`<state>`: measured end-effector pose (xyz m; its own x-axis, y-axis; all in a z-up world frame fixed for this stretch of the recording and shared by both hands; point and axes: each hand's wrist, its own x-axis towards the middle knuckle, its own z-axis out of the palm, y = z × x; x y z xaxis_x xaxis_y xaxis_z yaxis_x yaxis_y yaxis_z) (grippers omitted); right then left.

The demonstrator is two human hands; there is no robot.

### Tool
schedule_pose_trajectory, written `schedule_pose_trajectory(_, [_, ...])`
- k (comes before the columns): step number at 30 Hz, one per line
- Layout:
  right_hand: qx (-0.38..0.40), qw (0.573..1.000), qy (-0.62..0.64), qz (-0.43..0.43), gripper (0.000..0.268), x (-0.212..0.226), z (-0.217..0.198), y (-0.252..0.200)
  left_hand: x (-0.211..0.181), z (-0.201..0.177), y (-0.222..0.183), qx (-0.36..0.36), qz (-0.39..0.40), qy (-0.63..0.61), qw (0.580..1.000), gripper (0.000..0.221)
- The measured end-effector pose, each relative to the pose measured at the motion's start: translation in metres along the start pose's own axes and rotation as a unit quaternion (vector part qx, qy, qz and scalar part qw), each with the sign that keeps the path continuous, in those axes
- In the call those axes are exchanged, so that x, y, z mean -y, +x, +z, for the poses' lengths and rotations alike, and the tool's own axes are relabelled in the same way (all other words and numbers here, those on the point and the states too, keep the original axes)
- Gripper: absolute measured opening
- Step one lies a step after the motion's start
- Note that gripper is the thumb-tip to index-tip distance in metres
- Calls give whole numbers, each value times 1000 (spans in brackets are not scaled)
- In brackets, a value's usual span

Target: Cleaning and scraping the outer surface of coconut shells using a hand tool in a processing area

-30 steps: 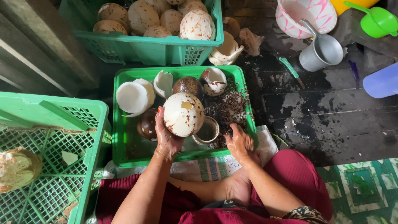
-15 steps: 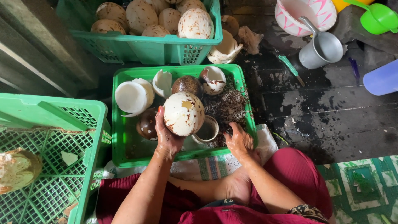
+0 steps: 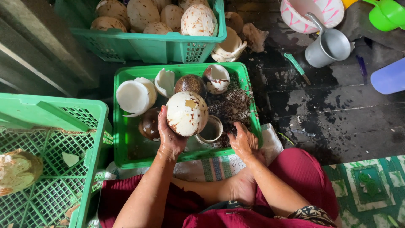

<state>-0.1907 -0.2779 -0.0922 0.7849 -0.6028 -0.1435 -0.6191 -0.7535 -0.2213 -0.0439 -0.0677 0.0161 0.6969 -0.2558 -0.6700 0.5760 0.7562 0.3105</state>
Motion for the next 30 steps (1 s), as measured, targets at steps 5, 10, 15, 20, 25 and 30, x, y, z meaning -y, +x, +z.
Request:
schedule_pose_trajectory(5, [1, 1000, 9, -3, 39, 3, -2, 0, 1, -1, 1, 0, 1, -1, 1000, 39])
schedule_pose_trajectory(10, [14, 1000, 10, 7, 39, 4, -4, 0, 2, -2, 2, 1, 5, -4, 1000, 40])
schedule_pose_trajectory(15, [19, 1000, 6, 10, 39, 5, -5, 0, 1, -3, 2, -1, 2, -5, 1000, 39])
schedule_pose_trajectory(20, [18, 1000, -5, 12, 41, 3, 1, 3, 1, -4, 4, 1, 3, -9, 1000, 41])
schedule_pose_trajectory(25, [12, 1000, -4, 12, 41, 2, 4, 4, 0, -6, 9, 0, -2, -8, 1000, 42])
schedule_pose_trajectory(30, [8, 1000, -11, 12, 41, 1, 4, 4, -1, -6, 9, 0, 1, -8, 1000, 42])
